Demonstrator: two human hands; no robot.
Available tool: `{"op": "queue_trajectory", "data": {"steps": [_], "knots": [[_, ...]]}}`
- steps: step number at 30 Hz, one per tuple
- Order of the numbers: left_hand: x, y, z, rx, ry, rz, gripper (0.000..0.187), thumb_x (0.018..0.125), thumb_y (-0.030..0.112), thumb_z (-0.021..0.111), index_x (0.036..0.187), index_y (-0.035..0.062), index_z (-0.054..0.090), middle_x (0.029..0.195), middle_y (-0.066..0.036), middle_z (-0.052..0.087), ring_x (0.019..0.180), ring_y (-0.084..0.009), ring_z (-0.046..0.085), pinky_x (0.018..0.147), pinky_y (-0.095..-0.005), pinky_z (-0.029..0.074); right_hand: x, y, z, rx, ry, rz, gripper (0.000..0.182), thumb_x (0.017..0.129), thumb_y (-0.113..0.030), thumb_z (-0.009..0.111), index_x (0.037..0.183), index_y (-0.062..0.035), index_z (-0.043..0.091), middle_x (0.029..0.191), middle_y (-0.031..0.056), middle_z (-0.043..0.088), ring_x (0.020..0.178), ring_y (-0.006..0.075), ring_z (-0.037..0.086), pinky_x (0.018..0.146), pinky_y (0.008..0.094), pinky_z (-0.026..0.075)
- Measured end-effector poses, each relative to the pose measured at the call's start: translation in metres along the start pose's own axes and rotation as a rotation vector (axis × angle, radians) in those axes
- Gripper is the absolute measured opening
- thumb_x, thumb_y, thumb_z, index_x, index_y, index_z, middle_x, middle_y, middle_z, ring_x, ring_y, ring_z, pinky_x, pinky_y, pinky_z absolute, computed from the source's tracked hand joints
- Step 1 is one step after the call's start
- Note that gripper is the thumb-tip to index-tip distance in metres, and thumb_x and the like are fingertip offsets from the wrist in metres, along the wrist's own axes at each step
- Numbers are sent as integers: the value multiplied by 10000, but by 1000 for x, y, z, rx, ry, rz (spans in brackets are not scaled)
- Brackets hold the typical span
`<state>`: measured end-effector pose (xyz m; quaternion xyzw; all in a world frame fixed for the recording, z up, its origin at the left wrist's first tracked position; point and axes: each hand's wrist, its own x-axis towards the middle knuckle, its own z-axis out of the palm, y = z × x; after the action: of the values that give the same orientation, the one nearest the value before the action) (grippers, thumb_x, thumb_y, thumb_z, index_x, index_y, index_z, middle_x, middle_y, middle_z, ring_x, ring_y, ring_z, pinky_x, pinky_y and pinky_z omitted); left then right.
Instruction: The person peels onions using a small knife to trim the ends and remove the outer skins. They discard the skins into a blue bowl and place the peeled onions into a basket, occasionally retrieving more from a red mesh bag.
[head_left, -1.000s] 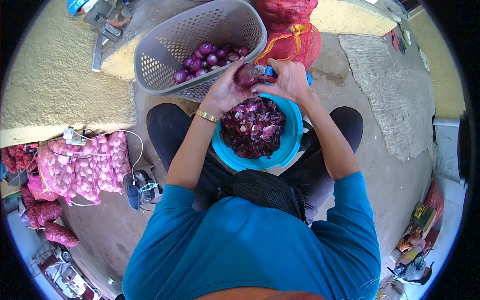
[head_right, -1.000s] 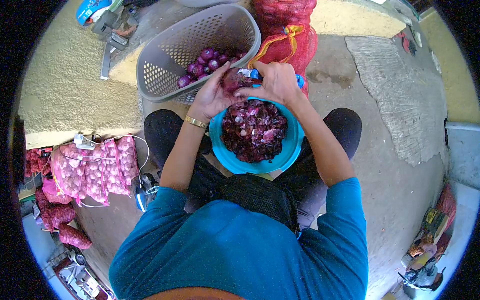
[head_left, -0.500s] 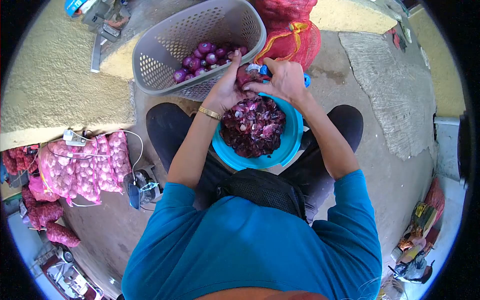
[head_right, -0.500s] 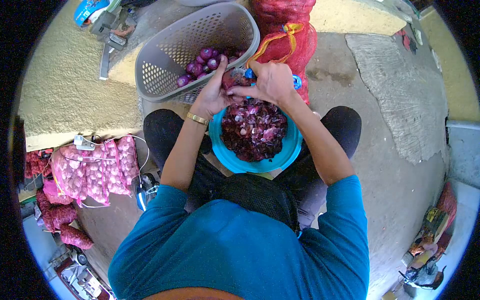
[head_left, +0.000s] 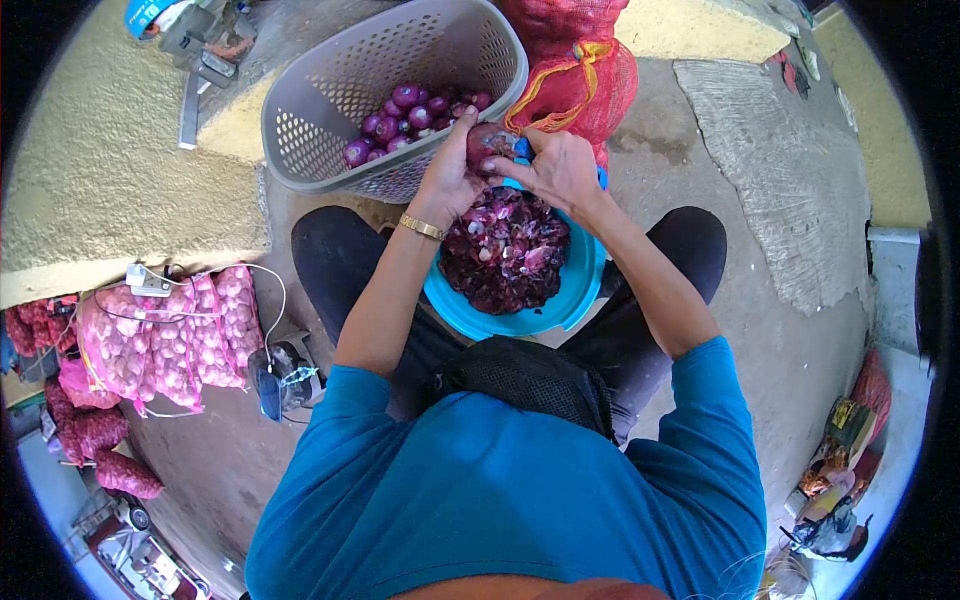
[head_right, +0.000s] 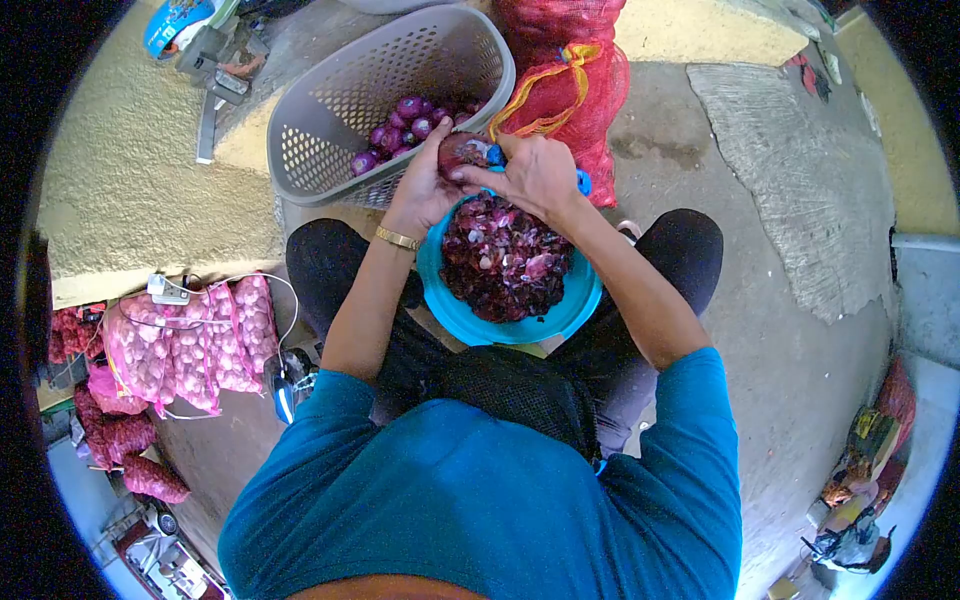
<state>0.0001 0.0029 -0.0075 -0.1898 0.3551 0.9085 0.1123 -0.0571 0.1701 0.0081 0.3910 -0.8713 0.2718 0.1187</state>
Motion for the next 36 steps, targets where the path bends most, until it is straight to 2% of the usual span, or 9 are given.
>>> {"op": "queue_trajectory", "data": {"steps": [9, 11, 14, 18, 20, 26, 30, 32, 36], "knots": [[5, -13, 7, -66, 95, 246, 408, 979, 398, 489, 1017, 15, 624, 884, -68, 671, 773, -161, 636, 710, -312, 536, 3, -4, 3, 213, -99, 110, 675, 767, -686, 600, 838, -19, 683, 589, 225, 587, 574, 389, 621, 530, 470, 495], [9, -16, 14, -40, 224, 457, 416, 975, 454, 469, 994, 66, 618, 834, -43, 642, 719, -141, 610, 624, -293, 491, 3, -2, 7, 187, -142, 151, 668, 774, -673, 604, 833, -13, 685, 602, 232, 590, 579, 397, 617, 545, 476, 494], [8, -24, 15, -51, 227, 563, 414, 983, 439, 462, 1030, 57, 614, 897, -57, 655, 770, -140, 618, 680, -294, 509, 1, -8, 9, 302, -165, 251, 655, 781, -663, 606, 804, -13, 684, 615, 234, 598, 589, 399, 618, 560, 480, 494], [-3, -3, 16, -18, 79, 371, 439, 984, 446, 461, 1057, 44, 623, 950, -74, 664, 838, -178, 630, 782, -337, 526, 11, 6, -3, 314, -204, 180, 651, 786, -658, 604, 799, -13, 683, 616, 232, 598, 594, 398, 622, 570, 474, 501], [-8, 13, 17, -119, -67, 89, 425, 972, 445, 498, 1056, 48, 625, 947, -80, 665, 838, -198, 631, 776, -369, 530, 15, 8, -10, 182, -117, -25, 650, 784, -662, 601, 818, -18, 677, 609, 215, 601, 588, 386, 626, 562, 472, 505], [13, -6, -7, -230, -2, 58, 344, 929, 398, 603, 999, 62, 635, 888, -74, 672, 788, -205, 628, 738, -359, 528, 11, 1, -7, -63, -161, -49, 654, 762, -690, 599, 845, -44, 656, 601, 191, 607, 582, 365, 635, 532, 475, 498], [15, -14, -7, -246, 69, 153, 336, 933, 398, 597, 962, 65, 635, 859, -61, 672, 742, -182, 617, 696, -331, 515, 2, -7, 4, 15, -94, -10, 665, 765, -694, 591, 837, -35, 644, 600, 197, 604, 569, 367, 632, 513, 466, 495], [8, -18, 10, -261, 287, 342, 337, 955, 386, 564, 950, 57, 634, 837, -51, 672, 728, -157, 607, 672, -314, 501, 0, -9, 13, 122, -56, 79, 676, 775, -693, 582, 819, -21, 632, 597, 200, 602, 553, 370, 627, 496, 456, 492], [14, -22, 6, -180, 322, 481, 336, 991, 371, 494, 908, 70, 620, 841, -52, 660, 744, -168, 621, 658, -336, 513, -1, -6, 22, 139, -38, 99, 678, 775, -695, 580, 806, -19, 623, 583, 198, 593, 530, 374, 617, 483, 457, 488]]}}
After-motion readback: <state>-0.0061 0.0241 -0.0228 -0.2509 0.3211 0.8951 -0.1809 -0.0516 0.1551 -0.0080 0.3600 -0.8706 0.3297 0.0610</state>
